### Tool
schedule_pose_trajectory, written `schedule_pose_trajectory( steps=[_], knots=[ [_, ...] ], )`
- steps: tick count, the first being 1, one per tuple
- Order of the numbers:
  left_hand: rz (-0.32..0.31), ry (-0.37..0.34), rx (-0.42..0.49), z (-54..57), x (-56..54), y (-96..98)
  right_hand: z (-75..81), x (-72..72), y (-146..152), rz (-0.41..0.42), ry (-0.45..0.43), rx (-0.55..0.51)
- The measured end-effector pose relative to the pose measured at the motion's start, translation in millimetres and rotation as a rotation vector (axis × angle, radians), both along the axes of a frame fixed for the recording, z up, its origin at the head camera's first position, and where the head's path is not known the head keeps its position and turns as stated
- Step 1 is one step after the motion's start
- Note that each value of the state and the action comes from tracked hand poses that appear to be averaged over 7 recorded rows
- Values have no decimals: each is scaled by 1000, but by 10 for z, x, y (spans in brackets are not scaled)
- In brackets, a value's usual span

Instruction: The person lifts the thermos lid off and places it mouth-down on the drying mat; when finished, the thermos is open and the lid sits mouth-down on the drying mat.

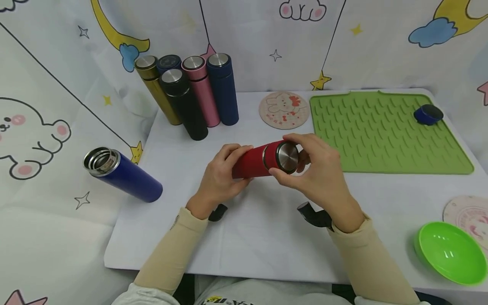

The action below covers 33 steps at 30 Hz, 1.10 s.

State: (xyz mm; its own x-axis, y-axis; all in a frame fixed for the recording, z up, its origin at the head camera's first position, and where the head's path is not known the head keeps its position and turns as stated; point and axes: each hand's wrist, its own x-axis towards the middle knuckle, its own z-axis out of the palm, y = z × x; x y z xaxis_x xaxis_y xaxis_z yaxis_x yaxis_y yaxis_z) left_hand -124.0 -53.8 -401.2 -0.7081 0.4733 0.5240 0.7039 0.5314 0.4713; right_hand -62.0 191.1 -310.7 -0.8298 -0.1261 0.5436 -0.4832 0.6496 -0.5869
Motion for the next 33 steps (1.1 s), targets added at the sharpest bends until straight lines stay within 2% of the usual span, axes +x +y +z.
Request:
schedule_pose_trajectory(
  steps=[6, 10, 12, 15, 19, 22, 28, 31, 33],
  knots=[
    [-134, -116, 12, 50, -35, -63, 34, -2, 96, 191, 41, 85],
    [-168, -151, 12, 55, -29, -74, 34, 10, 126, 241, 30, 113],
    [-150, -149, 10, 46, -19, -65, 23, 17, 120, 209, 24, 105],
    [-88, -114, 2, 34, -4, -37, -7, 23, 82, 102, 10, 56],
    [9, -22, -11, 17, 20, 20, -38, 18, -2, -53, -23, -16],
    [66, 50, -18, 4, 44, 69, -34, 11, -45, -125, -58, -41],
    [139, 142, -27, -32, 88, 131, 1, 11, -54, -175, -102, -76],
    [135, 144, -29, -33, 95, 135, 4, 13, -45, -175, -103, -79],
    [113, 119, -28, -30, 90, 127, 4, 16, -37, -162, -93, -72]
  ],
)
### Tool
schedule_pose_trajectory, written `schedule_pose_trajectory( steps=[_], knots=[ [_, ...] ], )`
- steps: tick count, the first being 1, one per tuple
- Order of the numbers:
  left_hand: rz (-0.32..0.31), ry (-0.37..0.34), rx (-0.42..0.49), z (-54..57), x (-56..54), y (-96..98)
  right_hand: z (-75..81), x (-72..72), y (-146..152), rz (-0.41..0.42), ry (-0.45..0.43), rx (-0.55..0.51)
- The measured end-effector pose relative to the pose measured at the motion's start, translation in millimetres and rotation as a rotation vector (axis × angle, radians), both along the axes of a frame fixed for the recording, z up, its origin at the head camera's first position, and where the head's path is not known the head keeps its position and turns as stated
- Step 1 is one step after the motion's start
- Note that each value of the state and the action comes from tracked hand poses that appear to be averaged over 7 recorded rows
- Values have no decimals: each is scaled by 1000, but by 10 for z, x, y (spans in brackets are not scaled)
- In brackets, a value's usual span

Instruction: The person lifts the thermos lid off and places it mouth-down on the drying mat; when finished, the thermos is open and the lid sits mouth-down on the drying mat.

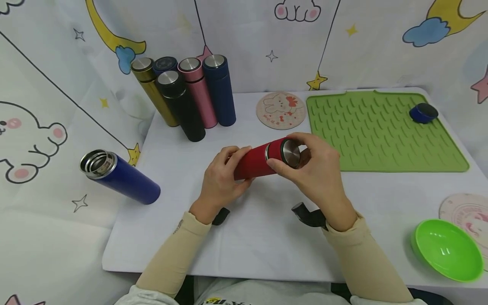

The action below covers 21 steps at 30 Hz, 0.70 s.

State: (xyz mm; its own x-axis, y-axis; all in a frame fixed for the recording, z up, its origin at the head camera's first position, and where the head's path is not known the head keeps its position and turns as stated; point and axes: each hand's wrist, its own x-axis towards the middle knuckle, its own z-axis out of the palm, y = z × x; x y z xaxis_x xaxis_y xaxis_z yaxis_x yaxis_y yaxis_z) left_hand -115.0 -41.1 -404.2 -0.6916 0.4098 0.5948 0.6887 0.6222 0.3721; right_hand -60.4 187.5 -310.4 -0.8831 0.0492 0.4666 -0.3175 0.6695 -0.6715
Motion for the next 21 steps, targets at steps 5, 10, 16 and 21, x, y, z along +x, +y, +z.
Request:
schedule_pose_trajectory(
  steps=[5, 10, 16, 21],
  knots=[
    [-102, -142, 8, 34, -28, -49, -11, -8, 49, 92, 82, 33],
    [-227, -259, 21, 85, -58, -124, 8, -15, 120, 237, 135, 68],
    [-342, -348, 29, 132, -81, -165, 55, -11, 181, 410, 158, 107],
    [-380, -379, 27, 155, -99, -176, 72, -8, 185, 471, 169, 105]
  ],
)
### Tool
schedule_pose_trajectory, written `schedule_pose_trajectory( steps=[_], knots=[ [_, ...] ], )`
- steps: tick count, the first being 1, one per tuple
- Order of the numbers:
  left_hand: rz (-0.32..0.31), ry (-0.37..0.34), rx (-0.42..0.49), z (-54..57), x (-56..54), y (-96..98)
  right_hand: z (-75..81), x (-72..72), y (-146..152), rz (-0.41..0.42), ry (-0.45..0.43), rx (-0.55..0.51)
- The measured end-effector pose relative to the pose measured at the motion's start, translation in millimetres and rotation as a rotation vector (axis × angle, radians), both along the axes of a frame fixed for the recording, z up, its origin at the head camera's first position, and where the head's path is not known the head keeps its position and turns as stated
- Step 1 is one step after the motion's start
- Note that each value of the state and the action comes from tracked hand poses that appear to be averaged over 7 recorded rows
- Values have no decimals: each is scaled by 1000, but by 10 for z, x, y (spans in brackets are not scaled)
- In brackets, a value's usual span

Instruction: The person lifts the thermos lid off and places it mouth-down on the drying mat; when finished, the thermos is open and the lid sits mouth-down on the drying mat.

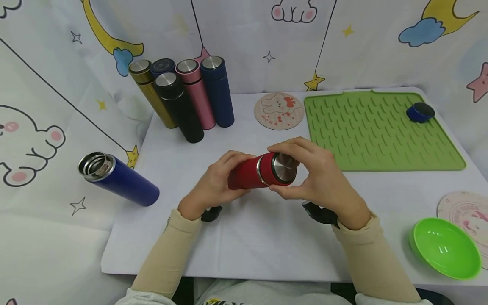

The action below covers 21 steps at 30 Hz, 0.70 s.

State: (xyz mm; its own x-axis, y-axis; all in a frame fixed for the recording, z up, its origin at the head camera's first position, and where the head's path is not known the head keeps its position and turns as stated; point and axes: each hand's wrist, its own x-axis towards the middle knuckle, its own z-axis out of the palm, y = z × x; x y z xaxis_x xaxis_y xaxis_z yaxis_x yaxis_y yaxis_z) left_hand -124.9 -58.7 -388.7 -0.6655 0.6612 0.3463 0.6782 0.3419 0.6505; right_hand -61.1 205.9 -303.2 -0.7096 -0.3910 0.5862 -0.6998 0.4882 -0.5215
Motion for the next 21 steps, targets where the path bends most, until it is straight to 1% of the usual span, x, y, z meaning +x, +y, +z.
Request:
schedule_pose_trajectory(
  steps=[11, 15, 18, 21],
  knots=[
    [3, -21, 17, -26, 16, -17, 19, 37, 7, -18, -23, -61],
    [17, -18, 26, -26, 23, -20, 18, 42, 65, -37, -24, -75],
    [40, -11, 45, -30, 32, -37, -32, 34, 163, -72, -17, -79],
    [71, -26, 79, -51, 46, -71, -139, 11, 305, -132, -17, -80]
  ],
)
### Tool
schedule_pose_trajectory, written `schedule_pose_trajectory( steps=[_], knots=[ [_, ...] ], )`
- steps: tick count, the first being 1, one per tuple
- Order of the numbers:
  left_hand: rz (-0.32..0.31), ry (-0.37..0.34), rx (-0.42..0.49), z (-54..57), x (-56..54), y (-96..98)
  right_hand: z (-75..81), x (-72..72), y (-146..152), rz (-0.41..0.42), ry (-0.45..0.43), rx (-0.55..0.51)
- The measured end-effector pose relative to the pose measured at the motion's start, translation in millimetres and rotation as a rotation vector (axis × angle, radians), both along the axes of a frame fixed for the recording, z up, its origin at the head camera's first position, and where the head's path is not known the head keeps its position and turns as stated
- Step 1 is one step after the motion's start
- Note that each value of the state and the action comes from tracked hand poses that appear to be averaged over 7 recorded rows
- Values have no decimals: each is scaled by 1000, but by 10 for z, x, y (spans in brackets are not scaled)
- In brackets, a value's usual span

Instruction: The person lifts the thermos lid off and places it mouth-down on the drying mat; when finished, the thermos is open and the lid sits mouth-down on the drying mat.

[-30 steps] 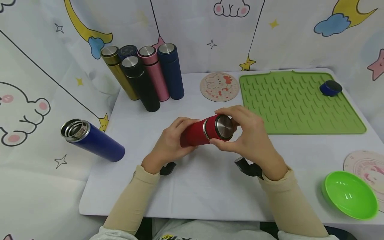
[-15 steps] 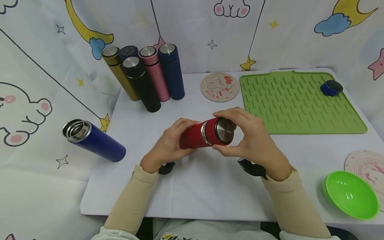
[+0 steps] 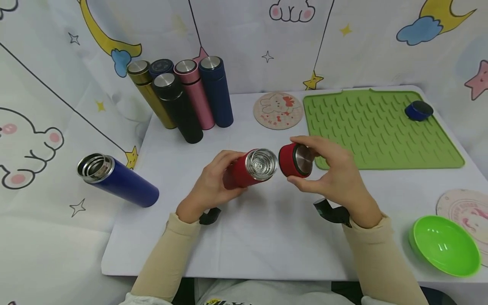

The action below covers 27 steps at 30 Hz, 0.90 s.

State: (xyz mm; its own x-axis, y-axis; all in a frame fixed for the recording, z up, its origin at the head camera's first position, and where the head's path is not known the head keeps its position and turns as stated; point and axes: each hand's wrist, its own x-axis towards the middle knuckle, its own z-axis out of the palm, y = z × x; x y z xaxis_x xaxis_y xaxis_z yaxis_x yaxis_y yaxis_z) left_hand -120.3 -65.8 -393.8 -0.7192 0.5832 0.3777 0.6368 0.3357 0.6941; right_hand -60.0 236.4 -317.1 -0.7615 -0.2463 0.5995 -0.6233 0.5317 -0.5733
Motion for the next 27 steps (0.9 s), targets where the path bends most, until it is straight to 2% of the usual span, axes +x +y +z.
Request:
schedule_pose_trajectory(
  steps=[6, 12, 15, 18, 21, 27],
  knots=[
    [51, -63, 87, -49, 33, -90, -284, -21, 322, -190, -68, 38],
    [91, -69, 101, -77, 94, -188, -479, -16, 580, -321, -157, 35],
    [114, -73, 105, -75, 138, -257, -552, -61, 724, -396, -207, 11],
    [155, -77, 107, -77, 195, -336, -615, -159, 911, -508, -305, -12],
    [195, -82, 111, -98, 268, -420, -682, -298, 1147, -656, -436, -38],
    [289, -92, 93, -151, 469, -587, -749, -625, 1715, -919, -674, -141]
  ],
)
